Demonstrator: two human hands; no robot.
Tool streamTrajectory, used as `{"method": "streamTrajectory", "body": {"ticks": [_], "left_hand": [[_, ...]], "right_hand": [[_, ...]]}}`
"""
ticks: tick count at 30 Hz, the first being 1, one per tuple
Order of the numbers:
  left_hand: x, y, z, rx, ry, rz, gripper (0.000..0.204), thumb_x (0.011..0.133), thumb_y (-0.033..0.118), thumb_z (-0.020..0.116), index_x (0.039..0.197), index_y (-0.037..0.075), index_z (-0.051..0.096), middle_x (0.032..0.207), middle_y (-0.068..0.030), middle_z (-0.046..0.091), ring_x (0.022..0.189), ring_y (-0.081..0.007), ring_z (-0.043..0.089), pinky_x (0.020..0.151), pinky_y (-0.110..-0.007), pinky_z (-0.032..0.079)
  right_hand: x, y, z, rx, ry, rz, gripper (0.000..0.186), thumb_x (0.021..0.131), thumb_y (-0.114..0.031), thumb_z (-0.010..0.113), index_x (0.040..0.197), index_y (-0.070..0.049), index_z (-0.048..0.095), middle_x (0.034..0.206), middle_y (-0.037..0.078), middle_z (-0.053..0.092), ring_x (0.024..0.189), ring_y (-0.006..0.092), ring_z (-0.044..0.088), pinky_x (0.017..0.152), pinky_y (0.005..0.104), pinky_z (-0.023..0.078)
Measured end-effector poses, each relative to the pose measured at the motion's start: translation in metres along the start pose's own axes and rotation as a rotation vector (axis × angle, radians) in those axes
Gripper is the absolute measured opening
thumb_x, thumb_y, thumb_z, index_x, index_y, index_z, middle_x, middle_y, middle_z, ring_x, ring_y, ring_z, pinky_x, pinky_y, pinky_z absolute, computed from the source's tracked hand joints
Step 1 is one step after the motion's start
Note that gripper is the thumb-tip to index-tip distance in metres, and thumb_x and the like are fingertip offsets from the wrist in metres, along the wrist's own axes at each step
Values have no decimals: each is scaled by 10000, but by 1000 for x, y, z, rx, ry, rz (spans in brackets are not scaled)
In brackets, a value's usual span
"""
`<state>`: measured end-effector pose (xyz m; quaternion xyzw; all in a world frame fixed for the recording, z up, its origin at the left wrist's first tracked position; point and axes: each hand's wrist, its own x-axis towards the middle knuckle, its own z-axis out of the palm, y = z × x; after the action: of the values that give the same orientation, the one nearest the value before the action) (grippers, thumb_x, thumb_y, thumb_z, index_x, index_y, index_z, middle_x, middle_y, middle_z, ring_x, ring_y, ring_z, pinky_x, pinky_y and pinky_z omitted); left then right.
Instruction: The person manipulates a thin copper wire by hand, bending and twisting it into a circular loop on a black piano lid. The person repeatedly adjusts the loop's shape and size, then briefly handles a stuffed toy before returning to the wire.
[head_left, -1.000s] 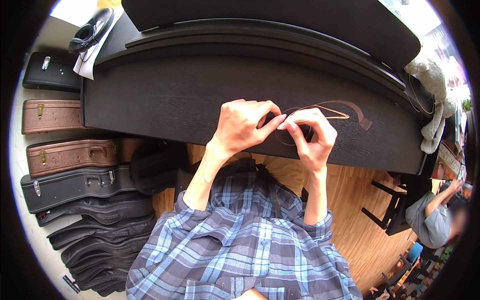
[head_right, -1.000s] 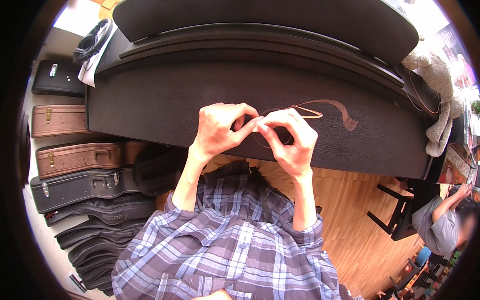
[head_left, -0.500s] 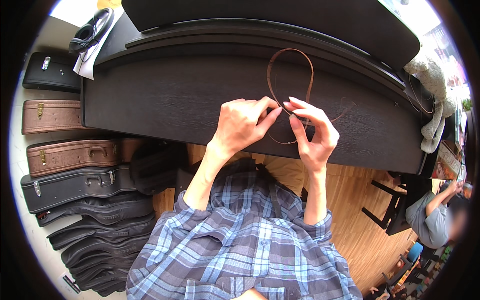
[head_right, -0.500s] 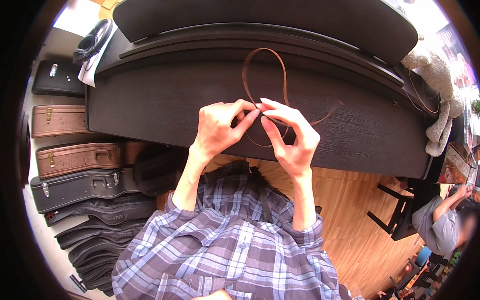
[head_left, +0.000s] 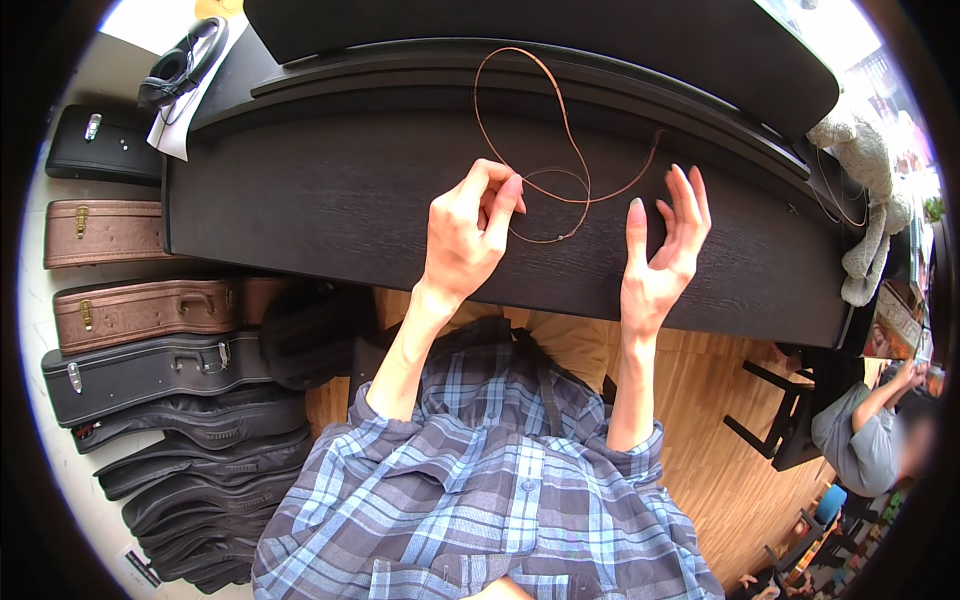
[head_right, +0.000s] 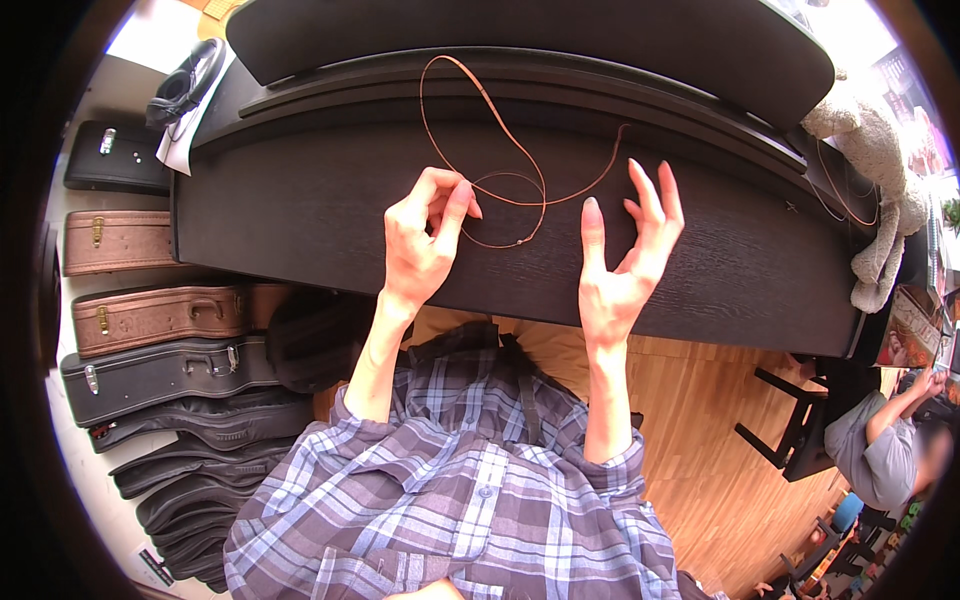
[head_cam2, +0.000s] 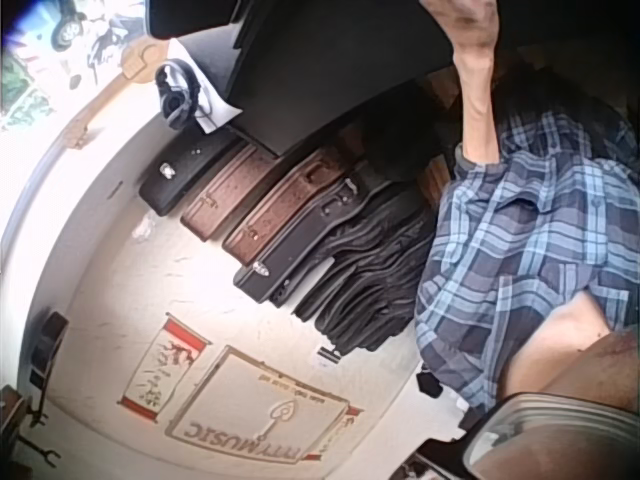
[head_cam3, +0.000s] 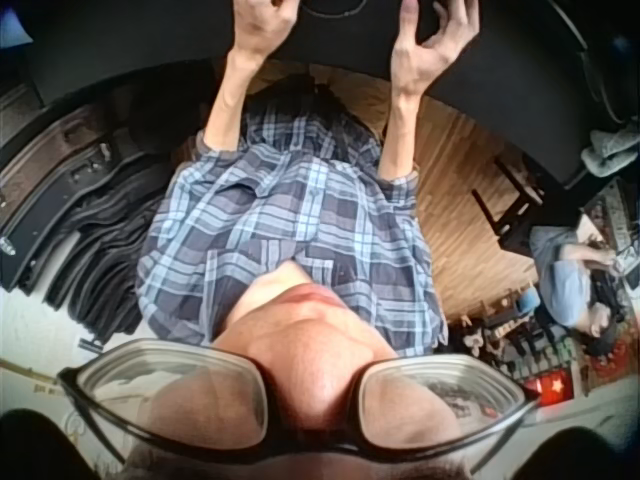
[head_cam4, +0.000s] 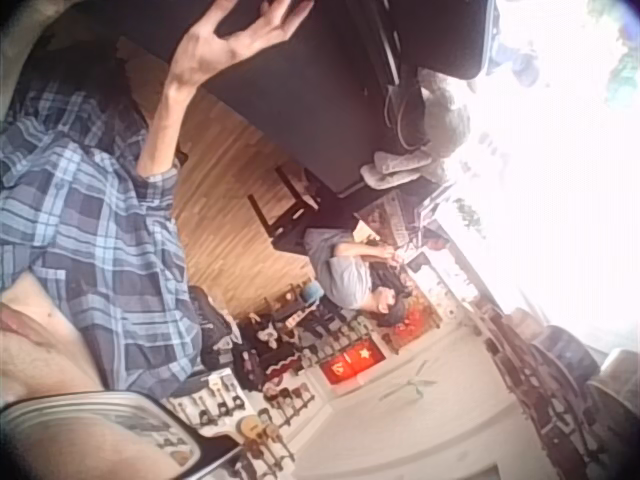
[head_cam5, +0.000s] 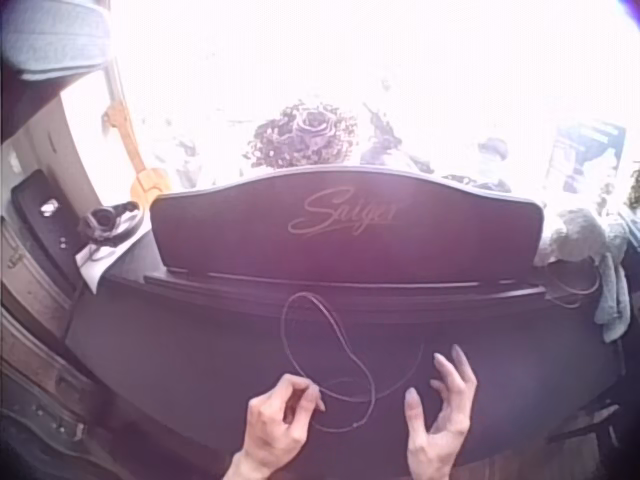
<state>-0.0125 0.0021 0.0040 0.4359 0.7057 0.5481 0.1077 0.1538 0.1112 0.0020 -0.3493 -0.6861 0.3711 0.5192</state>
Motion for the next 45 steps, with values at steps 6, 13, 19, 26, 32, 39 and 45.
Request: {"method": "streamTrajectory", "body": {"ticks": [6,13,19,26,32,39,45], "left_hand": [[-1,-1,-1,-23,-29,-27,128,1081,130,599,1017,20,608,659,-37,680,540,-72,601,499,-231,414],[0,1,-1,-114,0,-88,123,1075,125,613,1023,14,624,634,-22,661,532,-32,545,478,-219,357],[-1,3,-1,6,-93,-53,137,1055,146,645,1022,13,639,622,-41,653,516,-74,589,489,-245,412],[0,2,-1,-84,20,-141,167,1077,145,609,990,2,614,563,26,535,507,-21,420,482,-242,305],[0,-1,-2,-43,19,-123,169,1069,172,628,1023,9,629,555,-5,566,481,-47,468,472,-257,337],[-2,2,-1,-131,-46,-118,165,1039,161,682,1099,15,635,616,-15,640,504,-41,555,486,-223,401],[-2,2,-2,-126,-80,-84,261,1014,147,718,1206,13,602,684,-32,693,526,-53,595,507,-217,444]], "right_hand": [[0,-1,-1,-125,-117,17,318,1019,-125,689,1334,-78,672,1383,115,670,1320,273,616,1102,410,486],[-7,-7,1,196,-256,133,220,982,31,695,1197,7,656,1130,122,779,917,206,792,838,281,605],[-10,-10,1,179,-321,174,267,949,27,736,1197,-8,643,1098,106,771,904,228,795,802,271,616],[-6,-2,1,206,-160,58,158,999,-5,689,1152,-8,651,1056,120,745,978,201,769,842,272,605],[-8,-5,-1,298,-96,183,217,984,45,690,1182,-11,624,1060,128,751,994,241,773,830,296,623],[-8,-11,2,333,-130,241,196,972,50,698,1117,4,573,1081,202,748,1013,289,775,810,327,669],[-7,-8,-2,427,-117,307,169,964,53,708,988,-5,551,1026,213,765,987,275,780,773,307,669]]}}
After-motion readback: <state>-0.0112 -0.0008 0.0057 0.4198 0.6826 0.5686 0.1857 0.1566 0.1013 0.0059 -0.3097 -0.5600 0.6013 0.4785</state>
